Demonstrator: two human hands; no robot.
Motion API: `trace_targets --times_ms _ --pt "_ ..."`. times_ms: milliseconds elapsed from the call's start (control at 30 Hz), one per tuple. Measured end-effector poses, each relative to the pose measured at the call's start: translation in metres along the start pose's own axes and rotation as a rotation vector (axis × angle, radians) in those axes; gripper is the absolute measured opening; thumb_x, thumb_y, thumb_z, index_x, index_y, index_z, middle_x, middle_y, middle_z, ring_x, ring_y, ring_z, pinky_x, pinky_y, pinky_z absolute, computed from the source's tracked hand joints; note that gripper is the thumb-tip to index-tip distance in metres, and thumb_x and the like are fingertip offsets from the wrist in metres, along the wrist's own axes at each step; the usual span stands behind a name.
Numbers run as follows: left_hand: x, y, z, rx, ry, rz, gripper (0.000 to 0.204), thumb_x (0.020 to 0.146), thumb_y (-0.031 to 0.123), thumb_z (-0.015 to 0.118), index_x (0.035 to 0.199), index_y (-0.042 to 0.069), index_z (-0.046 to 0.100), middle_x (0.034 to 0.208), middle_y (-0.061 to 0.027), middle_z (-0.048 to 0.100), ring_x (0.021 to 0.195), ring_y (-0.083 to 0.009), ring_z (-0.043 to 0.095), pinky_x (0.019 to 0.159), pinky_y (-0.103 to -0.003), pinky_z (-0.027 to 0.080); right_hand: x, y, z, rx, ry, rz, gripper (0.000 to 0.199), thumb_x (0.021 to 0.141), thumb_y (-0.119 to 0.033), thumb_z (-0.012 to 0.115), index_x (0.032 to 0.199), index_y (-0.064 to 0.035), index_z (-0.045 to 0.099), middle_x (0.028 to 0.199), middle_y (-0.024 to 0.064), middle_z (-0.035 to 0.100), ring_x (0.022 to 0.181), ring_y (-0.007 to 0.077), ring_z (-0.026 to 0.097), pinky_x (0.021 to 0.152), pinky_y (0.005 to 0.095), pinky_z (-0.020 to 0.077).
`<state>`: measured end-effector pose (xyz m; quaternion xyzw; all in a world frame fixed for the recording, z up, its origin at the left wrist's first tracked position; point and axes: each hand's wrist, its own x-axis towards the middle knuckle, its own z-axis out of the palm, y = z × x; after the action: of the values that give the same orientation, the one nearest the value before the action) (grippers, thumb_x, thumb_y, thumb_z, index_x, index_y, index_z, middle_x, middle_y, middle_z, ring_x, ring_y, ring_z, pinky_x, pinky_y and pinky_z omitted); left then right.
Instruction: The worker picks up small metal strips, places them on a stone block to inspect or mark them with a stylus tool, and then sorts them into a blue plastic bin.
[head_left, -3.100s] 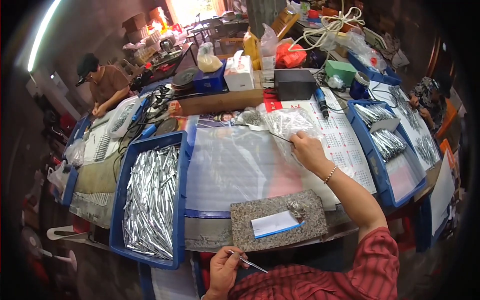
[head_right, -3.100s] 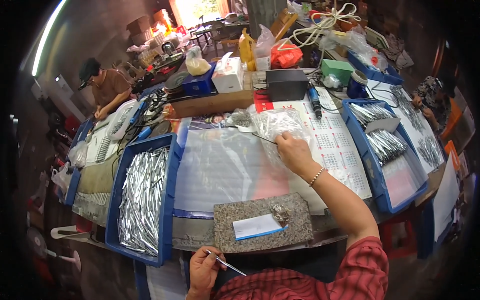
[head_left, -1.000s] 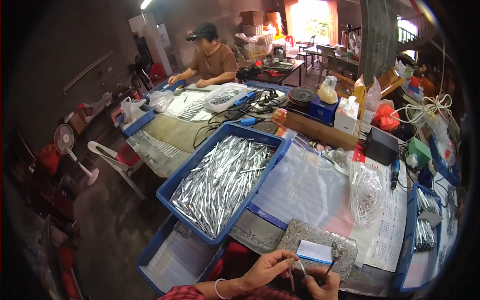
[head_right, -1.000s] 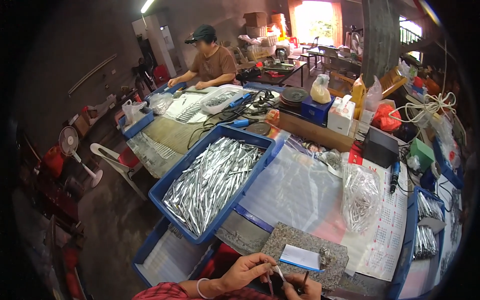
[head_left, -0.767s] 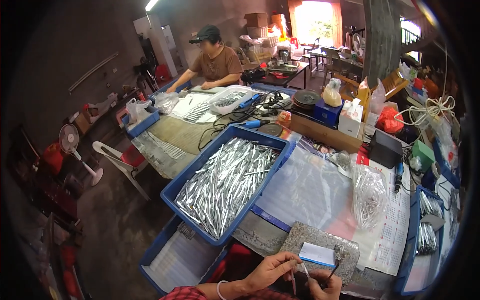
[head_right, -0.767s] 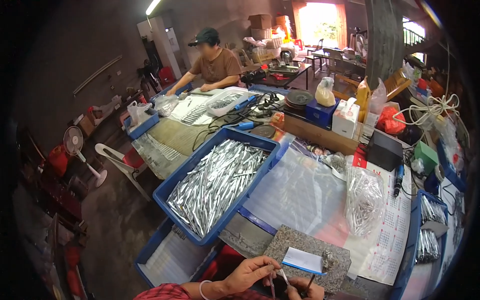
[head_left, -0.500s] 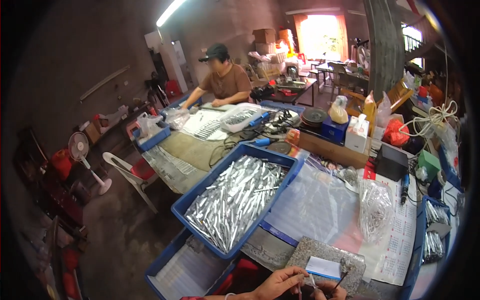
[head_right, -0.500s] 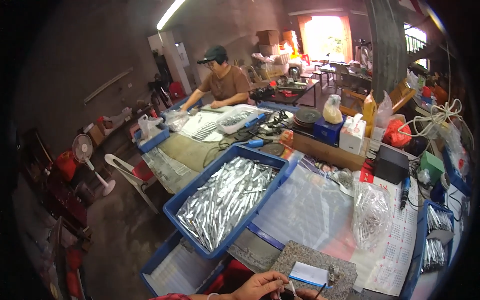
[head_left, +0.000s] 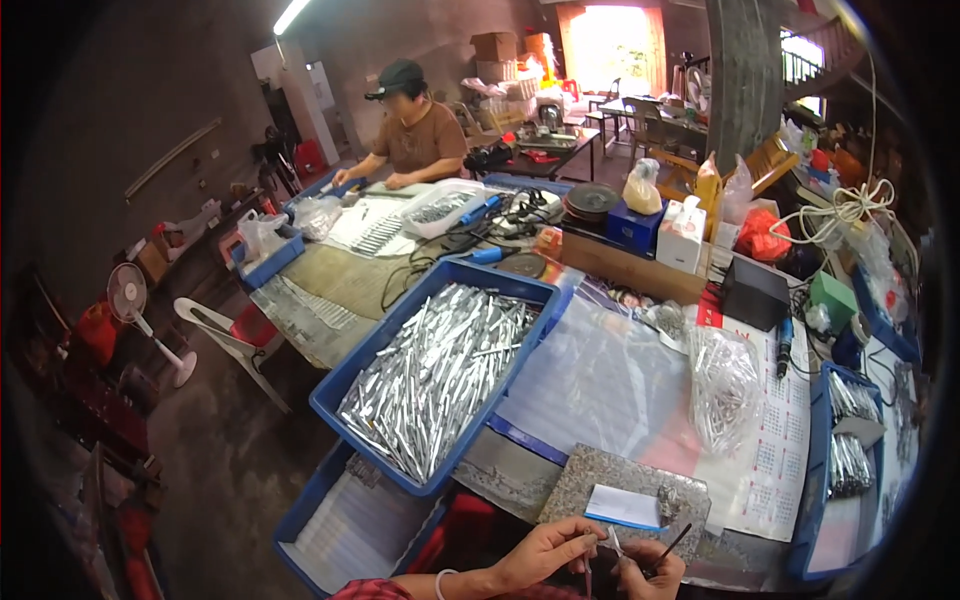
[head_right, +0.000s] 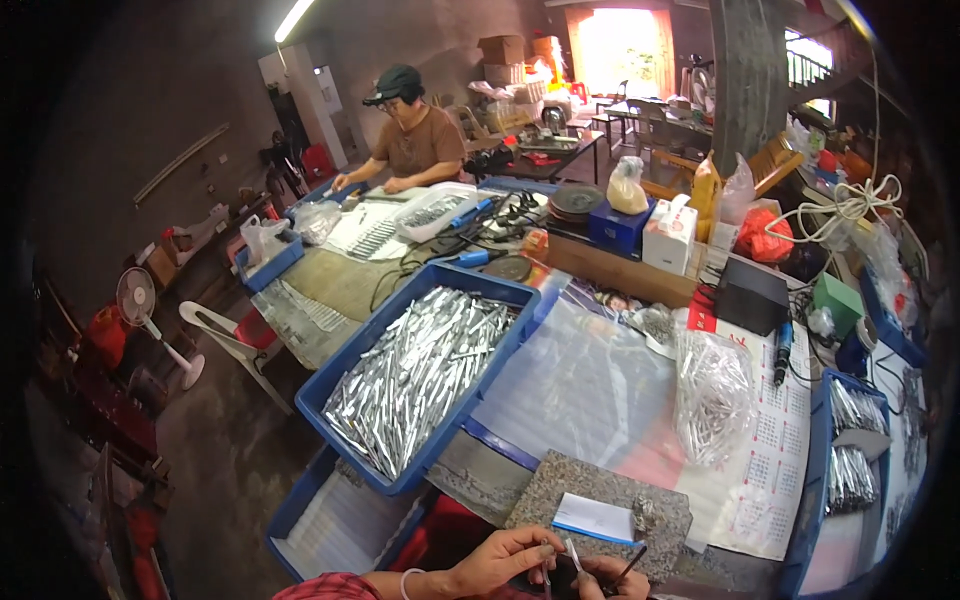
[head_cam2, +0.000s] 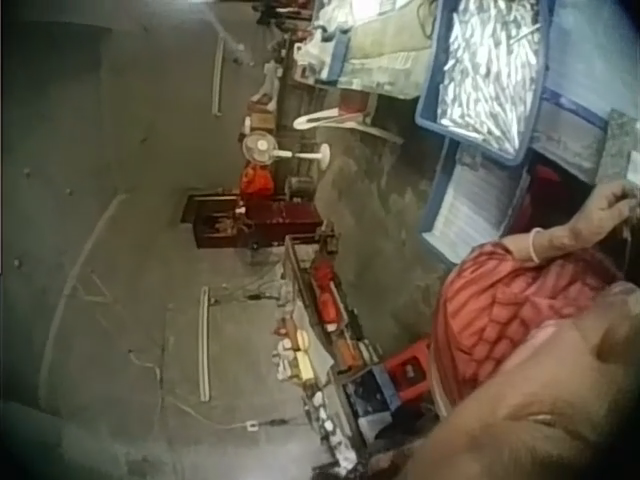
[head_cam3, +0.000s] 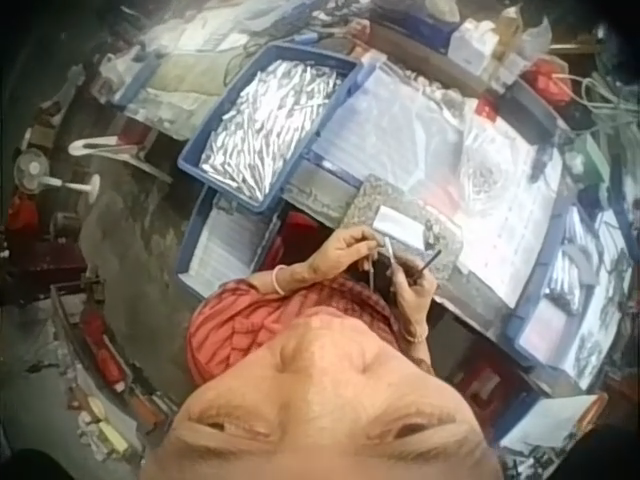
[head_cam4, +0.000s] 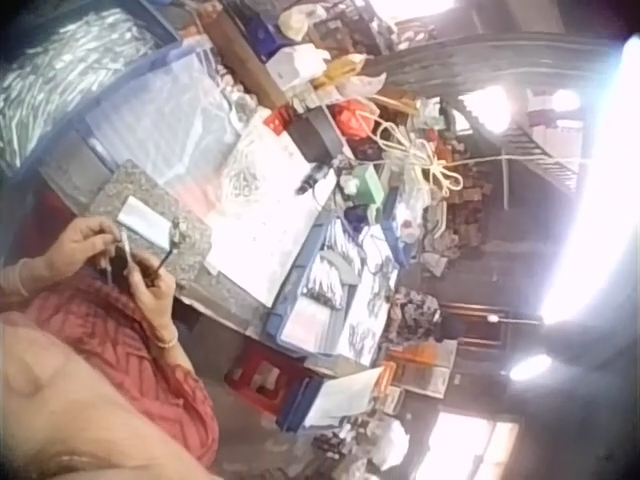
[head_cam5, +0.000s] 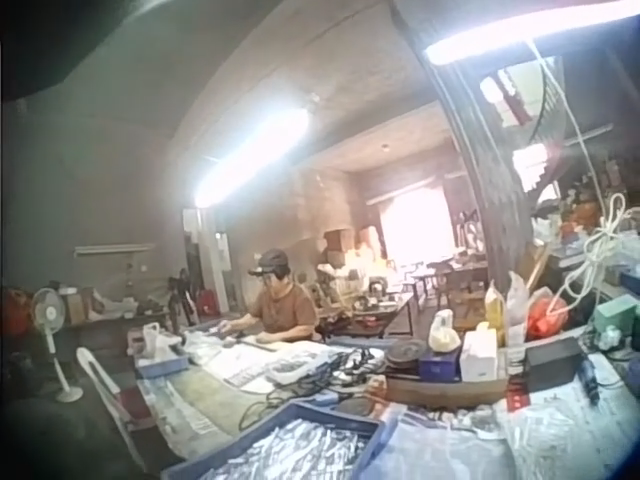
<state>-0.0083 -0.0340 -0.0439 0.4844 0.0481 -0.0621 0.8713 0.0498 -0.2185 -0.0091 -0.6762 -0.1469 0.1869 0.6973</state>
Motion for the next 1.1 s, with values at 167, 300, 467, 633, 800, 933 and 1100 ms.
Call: trace_targets --times_ms 167,300,467,633,800,933,1100 --pt "0.001 0.000 -0.001 0.015 -0.032 -0.002 0.024 0.101 0.015 0.049 0.120 0.001 0.056 0.094 -0.0033 0.060 0.075 -0.0079 0.058 0.071 -0.021 0.048 -0.011 0.003 -0.001 0.018 0.033 0.053 0.014 0.089 -0.005 0.063 0.101 0.0023 0.066 0.074 0.0019 0.064 0.058 0.0053 0.054 0.051 0.0198 0.0419" --pt "0.010 0.013 -0.004 0.065 0.098 -0.009 0.023 0.101 0.015 0.049 0.117 0.002 0.060 0.085 0.0017 0.060 0.071 -0.0047 0.056 0.067 -0.019 0.048 0.001 0.014 -0.006 -0.138 -0.001 0.027 0.016 0.080 0.004 0.063 0.096 0.0050 0.064 0.079 0.0067 0.067 0.066 0.0116 0.063 0.059 0.0243 0.0511" --pt "0.022 0.028 -0.006 -0.110 0.195 0.036 0.024 0.102 0.019 0.047 0.113 0.001 0.060 0.085 -0.0012 0.061 0.067 -0.0064 0.057 0.062 -0.019 0.047 0.024 -0.006 0.004 -0.395 -0.107 -0.337 0.025 0.076 0.001 0.068 0.101 -0.0049 0.068 0.073 0.0097 0.063 0.057 0.0206 0.061 0.052 0.0285 0.0471" --pt "0.030 0.024 -0.006 -0.163 0.137 0.056 0.024 0.102 0.019 0.049 0.113 0.001 0.060 0.083 -0.0014 0.061 0.067 -0.0063 0.057 0.062 -0.019 0.047 0.029 -0.009 0.002 -0.566 -0.184 -0.422 0.044 0.068 0.003 0.068 0.111 -0.0052 0.064 0.068 0.0065 0.054 0.053 0.0209 0.057 0.047 0.0310 0.0441" --pt "0.035 0.017 -0.009 -0.151 0.129 0.041 0.024 0.102 0.019 0.049 0.113 0.001 0.060 0.083 -0.0011 0.061 0.068 -0.0062 0.057 0.062 -0.019 0.047 0.036 -0.001 0.004 -0.616 -0.162 -0.418 0.038 0.071 0.003 0.068 0.108 -0.0051 0.064 0.066 0.0057 0.053 0.053 0.0209 0.056 0.046 0.0318 0.0437" --pt "0.031 0.020 -0.004 -0.102 0.153 0.077 0.023 0.102 0.019 0.050 0.111 0.001 0.061 0.082 -0.0005 0.060 0.068 -0.0055 0.056 0.062 -0.018 0.046 0.035 -0.004 0.006 -0.678 -0.174 -0.520 0.034 0.074 0.002 0.067 0.107 -0.0040 0.064 0.065 0.0060 0.051 0.052 0.0214 0.055 0.045 0.0334 0.0439" --pt "0.029 0.019 -0.009 -0.087 0.239 0.089 0.021 0.101 0.019 0.050 0.107 0.001 0.061 0.080 0.0002 0.059 0.069 -0.0051 0.056 0.064 -0.018 0.045 0.040 0.002 0.018 -0.611 -0.226 -0.474 0.034 0.074 -0.001 0.070 0.107 -0.0047 0.064 0.063 0.0081 0.051 0.050 0.0246 0.055 0.045 0.0355 0.0434"
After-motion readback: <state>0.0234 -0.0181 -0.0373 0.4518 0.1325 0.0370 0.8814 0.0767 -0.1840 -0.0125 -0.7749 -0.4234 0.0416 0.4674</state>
